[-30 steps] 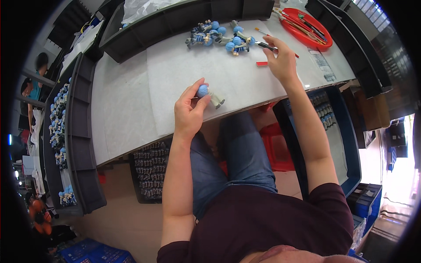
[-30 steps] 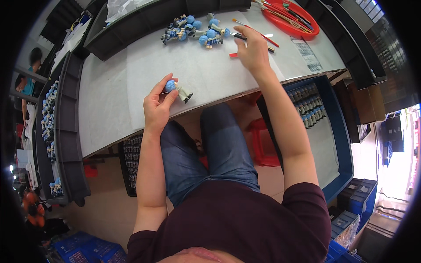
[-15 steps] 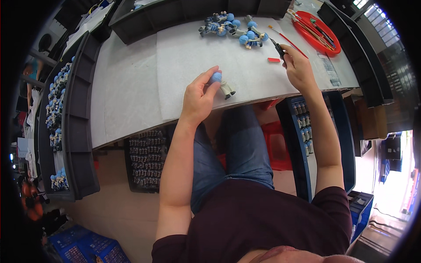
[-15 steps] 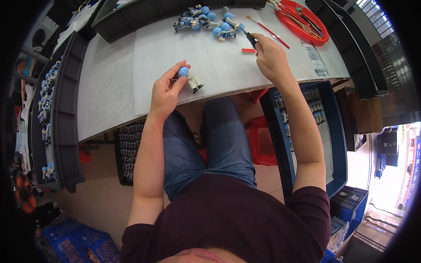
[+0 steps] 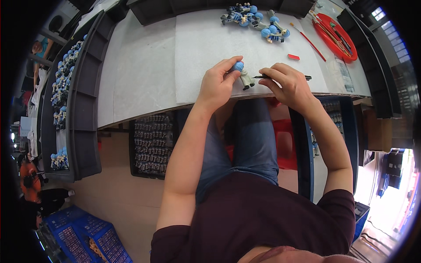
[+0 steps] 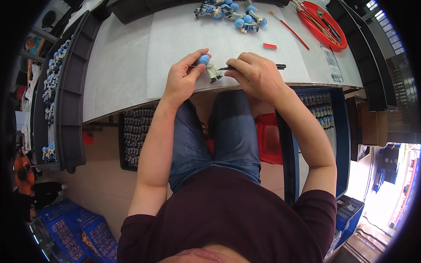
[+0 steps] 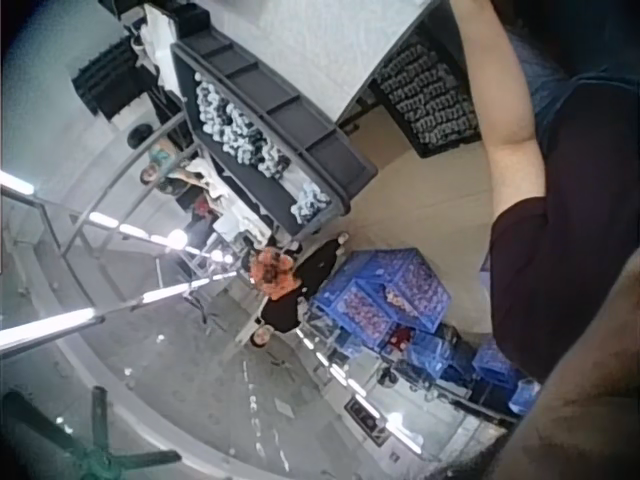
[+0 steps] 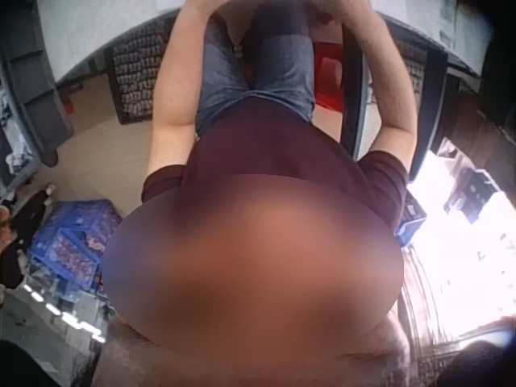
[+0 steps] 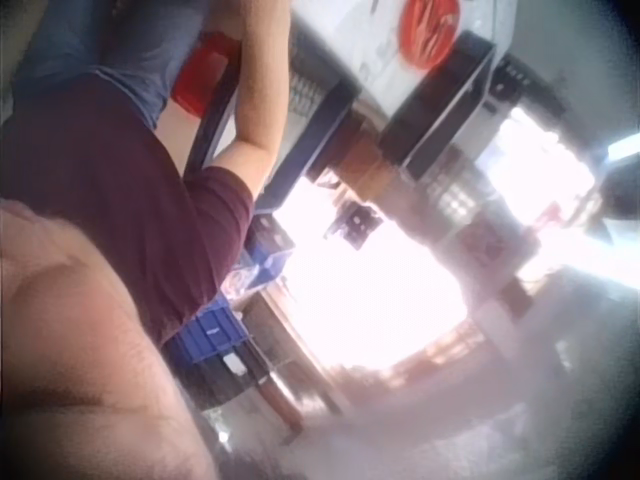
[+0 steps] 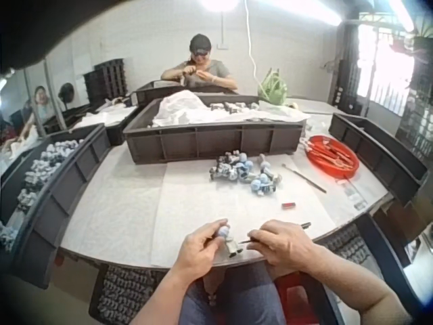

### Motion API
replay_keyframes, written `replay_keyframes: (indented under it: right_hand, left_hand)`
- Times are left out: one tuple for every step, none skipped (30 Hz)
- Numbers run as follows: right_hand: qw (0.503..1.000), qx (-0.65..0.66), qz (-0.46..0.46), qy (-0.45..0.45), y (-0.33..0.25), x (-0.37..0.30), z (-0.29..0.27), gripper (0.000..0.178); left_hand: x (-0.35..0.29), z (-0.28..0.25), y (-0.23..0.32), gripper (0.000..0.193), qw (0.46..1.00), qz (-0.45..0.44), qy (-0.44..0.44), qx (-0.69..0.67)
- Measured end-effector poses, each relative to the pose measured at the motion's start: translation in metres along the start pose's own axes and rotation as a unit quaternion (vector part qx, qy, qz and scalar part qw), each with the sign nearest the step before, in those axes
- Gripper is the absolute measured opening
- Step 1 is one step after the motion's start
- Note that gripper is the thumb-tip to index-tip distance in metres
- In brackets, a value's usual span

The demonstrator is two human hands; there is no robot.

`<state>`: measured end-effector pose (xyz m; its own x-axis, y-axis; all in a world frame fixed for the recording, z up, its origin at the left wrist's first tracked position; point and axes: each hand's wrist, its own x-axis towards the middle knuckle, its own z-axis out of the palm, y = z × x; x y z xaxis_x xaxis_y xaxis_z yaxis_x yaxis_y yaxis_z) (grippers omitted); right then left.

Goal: The person assembles small blue and white figurines at a workbench. They pick up individual parts, attach them to the main body of the figures, and place the completed units into a blue tray. The process involves repetitive handling of small components and organizing the finished items.

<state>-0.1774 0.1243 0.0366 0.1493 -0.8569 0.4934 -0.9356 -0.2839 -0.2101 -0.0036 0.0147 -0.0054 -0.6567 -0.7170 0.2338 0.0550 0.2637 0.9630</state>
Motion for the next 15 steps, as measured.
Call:
replay_keyframes:
  right_hand:
    - [1.0,-0.005,-0.001,-0.004,0.0013,0.0008,0.0003,0.019]
    - [1.0,-0.008,-0.004,-0.002,0.0022,0.0019,0.0014,0.02]
    - [1.0,-0.01,-0.007,0.0,0.0029,0.0029,0.0029,0.021]
    - [1.0,-0.013,-0.009,0.001,0.0033,0.0038,0.0039,0.022]
    - [1.0,-0.018,-0.01,-0.001,0.0034,0.0045,0.0043,0.023]
    - [1.0,-0.022,-0.01,-0.004,0.0033,0.0052,0.0045,0.023]
    - [1.0,-0.027,-0.01,-0.006,0.0033,0.0059,0.0046,0.023]
    - [1.0,-0.027,-0.01,-0.008,0.0035,0.0064,0.0051,0.023]
    - [1.0,-0.028,-0.009,-0.011,0.0037,0.007,0.0051,0.023]
    - [0.999,-0.029,-0.009,-0.013,0.0038,0.0075,0.0052,0.023]
    - [0.999,-0.03,-0.007,-0.014,0.0034,0.0077,0.0048,0.023]
    - [0.999,-0.032,-0.005,-0.016,0.0028,0.0078,0.0044,0.023]
    - [0.999,-0.034,-0.003,-0.018,0.0023,0.0079,0.0043,0.023]
    - [0.999,-0.035,-0.001,-0.018,0.0023,0.0077,0.0046,0.023]
    - [0.999,-0.036,0.001,-0.018,0.0022,0.0074,0.0049,0.023]
  left_hand:
    - [0.0001,0.0004,0.0001,0.034,1.0,0.002,-0.001,0.001]
    - [0.0,0.0001,0.0004,0.034,1.0,0.004,0.0,0.002]
    - [0.0,-0.0001,0.0006,0.034,1.0,0.006,0.0,0.004]
    - [-0.0001,-0.0002,0.0004,0.034,1.0,0.009,0.0,0.004]
    - [-0.0001,0.0,-0.0002,0.035,1.0,0.013,0.0,0.002]
    - [-0.0001,0.0001,-0.0005,0.035,1.0,0.016,0.001,0.001]
    - [0.0003,0.0,-0.0005,0.035,1.0,0.018,0.0,0.002]
    - [0.0004,-0.0003,-0.001,0.035,1.0,0.018,0.0,0.003]
    - [0.0004,-0.0006,-0.0015,0.035,1.0,0.019,0.0,0.004]
    - [0.0002,-0.0008,-0.0022,0.035,1.0,0.018,0.0,0.002]
    - [0.0003,-0.0007,-0.0028,0.035,1.0,0.018,0.0,0.0]
    - [0.0002,-0.0006,-0.0031,0.035,1.0,0.017,0.0,-0.003]
    - [0.0001,-0.0006,-0.0029,0.034,1.0,0.018,0.0,-0.003]
    - [-0.0001,-0.0003,-0.0025,0.034,1.0,0.019,0.0,-0.003]
    - [-0.0003,-0.0003,-0.002,0.034,1.0,0.019,0.0,-0.002]
